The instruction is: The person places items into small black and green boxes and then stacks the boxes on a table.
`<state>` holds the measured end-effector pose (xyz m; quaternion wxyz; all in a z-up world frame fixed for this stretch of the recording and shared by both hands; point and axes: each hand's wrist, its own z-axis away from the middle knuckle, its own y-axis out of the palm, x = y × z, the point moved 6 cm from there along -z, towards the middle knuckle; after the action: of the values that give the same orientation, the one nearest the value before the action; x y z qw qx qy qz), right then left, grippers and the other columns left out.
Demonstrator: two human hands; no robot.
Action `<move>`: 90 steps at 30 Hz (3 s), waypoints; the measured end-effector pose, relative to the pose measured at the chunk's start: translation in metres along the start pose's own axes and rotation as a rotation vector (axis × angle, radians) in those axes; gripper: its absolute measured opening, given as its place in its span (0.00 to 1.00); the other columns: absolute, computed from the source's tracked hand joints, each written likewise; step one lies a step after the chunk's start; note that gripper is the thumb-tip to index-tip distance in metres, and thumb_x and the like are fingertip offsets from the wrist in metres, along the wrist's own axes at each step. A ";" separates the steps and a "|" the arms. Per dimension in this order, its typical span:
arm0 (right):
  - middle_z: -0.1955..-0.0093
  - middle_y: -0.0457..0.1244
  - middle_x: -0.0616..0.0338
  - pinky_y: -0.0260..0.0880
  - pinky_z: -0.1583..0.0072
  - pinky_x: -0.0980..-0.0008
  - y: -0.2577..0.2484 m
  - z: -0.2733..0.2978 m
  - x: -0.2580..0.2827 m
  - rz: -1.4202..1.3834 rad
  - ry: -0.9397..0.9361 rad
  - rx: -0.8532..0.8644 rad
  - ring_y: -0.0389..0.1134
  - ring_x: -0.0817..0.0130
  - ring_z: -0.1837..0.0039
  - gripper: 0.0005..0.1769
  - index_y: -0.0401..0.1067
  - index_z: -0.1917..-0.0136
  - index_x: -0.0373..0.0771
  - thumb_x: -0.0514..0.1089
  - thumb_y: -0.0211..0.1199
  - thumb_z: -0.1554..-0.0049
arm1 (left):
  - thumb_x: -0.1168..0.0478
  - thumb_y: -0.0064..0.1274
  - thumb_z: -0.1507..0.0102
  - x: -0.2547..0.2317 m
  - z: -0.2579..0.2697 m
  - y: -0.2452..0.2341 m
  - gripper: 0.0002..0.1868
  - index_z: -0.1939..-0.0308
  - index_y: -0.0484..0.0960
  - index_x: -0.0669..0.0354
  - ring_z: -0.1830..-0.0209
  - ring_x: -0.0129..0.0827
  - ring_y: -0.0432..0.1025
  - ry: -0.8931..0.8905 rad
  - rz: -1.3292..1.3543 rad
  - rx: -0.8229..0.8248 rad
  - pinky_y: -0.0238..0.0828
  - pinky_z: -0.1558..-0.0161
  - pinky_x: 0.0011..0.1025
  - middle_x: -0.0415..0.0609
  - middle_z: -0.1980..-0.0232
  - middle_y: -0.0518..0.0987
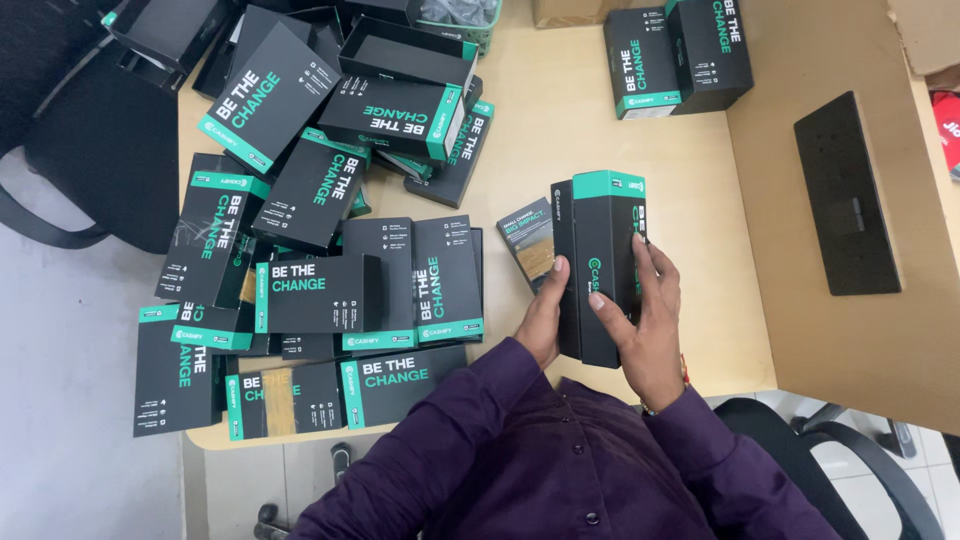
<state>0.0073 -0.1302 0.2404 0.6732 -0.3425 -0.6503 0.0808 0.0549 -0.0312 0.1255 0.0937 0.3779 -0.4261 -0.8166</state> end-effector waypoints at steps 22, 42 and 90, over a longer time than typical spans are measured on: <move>0.24 0.50 0.39 0.67 0.34 0.58 -0.002 0.013 0.010 0.054 0.000 0.059 0.58 0.47 0.26 0.46 0.54 0.19 0.35 0.51 0.67 0.45 | 0.32 0.39 0.33 0.010 0.021 0.005 0.41 0.28 0.66 0.59 0.40 0.33 0.73 -0.065 0.004 -0.046 0.70 0.38 0.32 0.51 0.38 0.76; 0.21 0.45 0.33 0.56 0.30 0.44 0.016 0.018 0.015 0.542 -0.111 0.069 0.50 0.36 0.25 0.53 0.55 0.21 0.39 0.61 0.71 0.52 | 0.56 0.57 0.37 -0.017 0.018 0.005 0.29 0.35 0.70 0.68 0.44 0.37 0.73 0.070 -0.228 -0.017 0.71 0.44 0.35 0.53 0.43 0.76; 0.19 0.46 0.40 0.42 0.23 0.37 0.092 -0.155 -0.180 0.552 -0.490 0.310 0.43 0.37 0.18 0.38 0.63 0.26 0.37 0.49 0.68 0.47 | 0.70 0.62 0.46 0.034 -0.040 -0.066 0.47 0.24 0.60 0.53 0.18 0.57 0.38 0.100 -1.732 -0.614 0.44 0.24 0.45 0.63 0.19 0.43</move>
<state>0.1572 -0.2161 0.0537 0.4947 -0.3693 -0.6554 0.4351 0.0698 -0.0315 0.0428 -0.4358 0.5586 0.2459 -0.6615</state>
